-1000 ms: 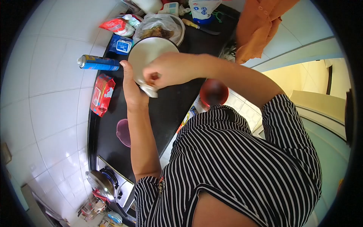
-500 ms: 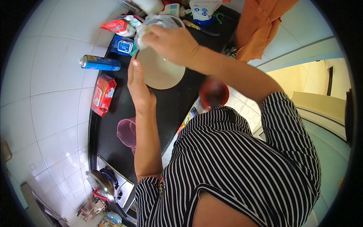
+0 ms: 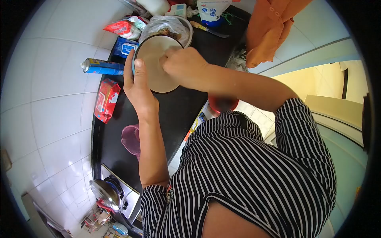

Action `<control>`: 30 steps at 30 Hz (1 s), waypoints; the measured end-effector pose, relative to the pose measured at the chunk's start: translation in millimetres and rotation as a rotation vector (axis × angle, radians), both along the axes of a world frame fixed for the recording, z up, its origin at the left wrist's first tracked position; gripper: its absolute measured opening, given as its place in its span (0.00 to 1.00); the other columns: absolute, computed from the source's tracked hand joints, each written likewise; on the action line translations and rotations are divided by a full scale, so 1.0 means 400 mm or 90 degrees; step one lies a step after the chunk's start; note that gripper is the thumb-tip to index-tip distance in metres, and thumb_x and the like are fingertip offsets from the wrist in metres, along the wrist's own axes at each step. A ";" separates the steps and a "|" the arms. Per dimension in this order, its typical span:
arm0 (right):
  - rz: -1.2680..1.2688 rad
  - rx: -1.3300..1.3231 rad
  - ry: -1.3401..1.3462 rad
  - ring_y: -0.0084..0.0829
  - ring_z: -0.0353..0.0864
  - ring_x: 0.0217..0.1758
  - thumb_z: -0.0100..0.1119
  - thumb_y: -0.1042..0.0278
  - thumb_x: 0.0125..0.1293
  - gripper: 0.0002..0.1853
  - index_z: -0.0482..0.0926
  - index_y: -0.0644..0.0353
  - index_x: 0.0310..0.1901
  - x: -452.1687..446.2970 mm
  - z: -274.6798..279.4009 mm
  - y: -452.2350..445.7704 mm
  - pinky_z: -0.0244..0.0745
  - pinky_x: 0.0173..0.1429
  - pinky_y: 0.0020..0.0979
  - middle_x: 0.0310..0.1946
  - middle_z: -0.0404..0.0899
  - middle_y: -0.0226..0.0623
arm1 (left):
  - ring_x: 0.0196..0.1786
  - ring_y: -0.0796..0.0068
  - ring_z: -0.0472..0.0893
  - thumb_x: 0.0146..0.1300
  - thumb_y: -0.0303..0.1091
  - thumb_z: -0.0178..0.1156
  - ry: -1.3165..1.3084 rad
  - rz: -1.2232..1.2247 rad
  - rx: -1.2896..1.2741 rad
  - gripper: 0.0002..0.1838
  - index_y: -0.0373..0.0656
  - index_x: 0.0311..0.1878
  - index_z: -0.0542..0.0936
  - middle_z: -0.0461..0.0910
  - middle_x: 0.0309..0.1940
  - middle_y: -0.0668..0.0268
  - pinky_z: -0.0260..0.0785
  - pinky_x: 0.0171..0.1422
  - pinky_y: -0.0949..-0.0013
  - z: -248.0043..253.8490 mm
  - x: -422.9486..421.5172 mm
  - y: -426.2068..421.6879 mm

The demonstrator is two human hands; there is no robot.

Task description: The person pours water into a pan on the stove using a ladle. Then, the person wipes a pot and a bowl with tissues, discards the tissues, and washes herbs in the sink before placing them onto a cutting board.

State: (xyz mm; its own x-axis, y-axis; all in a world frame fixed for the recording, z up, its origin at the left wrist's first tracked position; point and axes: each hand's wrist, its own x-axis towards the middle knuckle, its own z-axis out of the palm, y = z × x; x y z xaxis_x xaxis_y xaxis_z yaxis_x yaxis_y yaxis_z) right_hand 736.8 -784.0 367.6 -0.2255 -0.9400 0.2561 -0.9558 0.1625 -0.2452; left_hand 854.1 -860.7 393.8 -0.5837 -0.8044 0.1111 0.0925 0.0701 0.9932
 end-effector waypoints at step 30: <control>0.081 -0.514 -0.304 0.30 0.81 0.36 0.61 0.68 0.63 0.14 0.87 0.38 0.48 -0.057 0.041 -0.027 0.76 0.33 0.29 0.35 0.77 0.26 | 0.67 0.57 0.72 0.72 0.49 0.52 0.307 -0.216 0.824 0.25 0.43 0.65 0.73 0.75 0.63 0.58 0.68 0.69 0.44 -0.116 0.108 0.012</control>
State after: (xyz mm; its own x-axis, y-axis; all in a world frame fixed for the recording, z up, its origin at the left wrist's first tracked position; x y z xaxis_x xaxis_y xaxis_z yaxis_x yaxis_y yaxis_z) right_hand 713.9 -794.9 383.9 -0.3829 -0.5440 0.7467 -0.7239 -0.3254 -0.6083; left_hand 897.1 -855.8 347.3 -0.8825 -0.3215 -0.3434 0.2635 -0.9426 0.2053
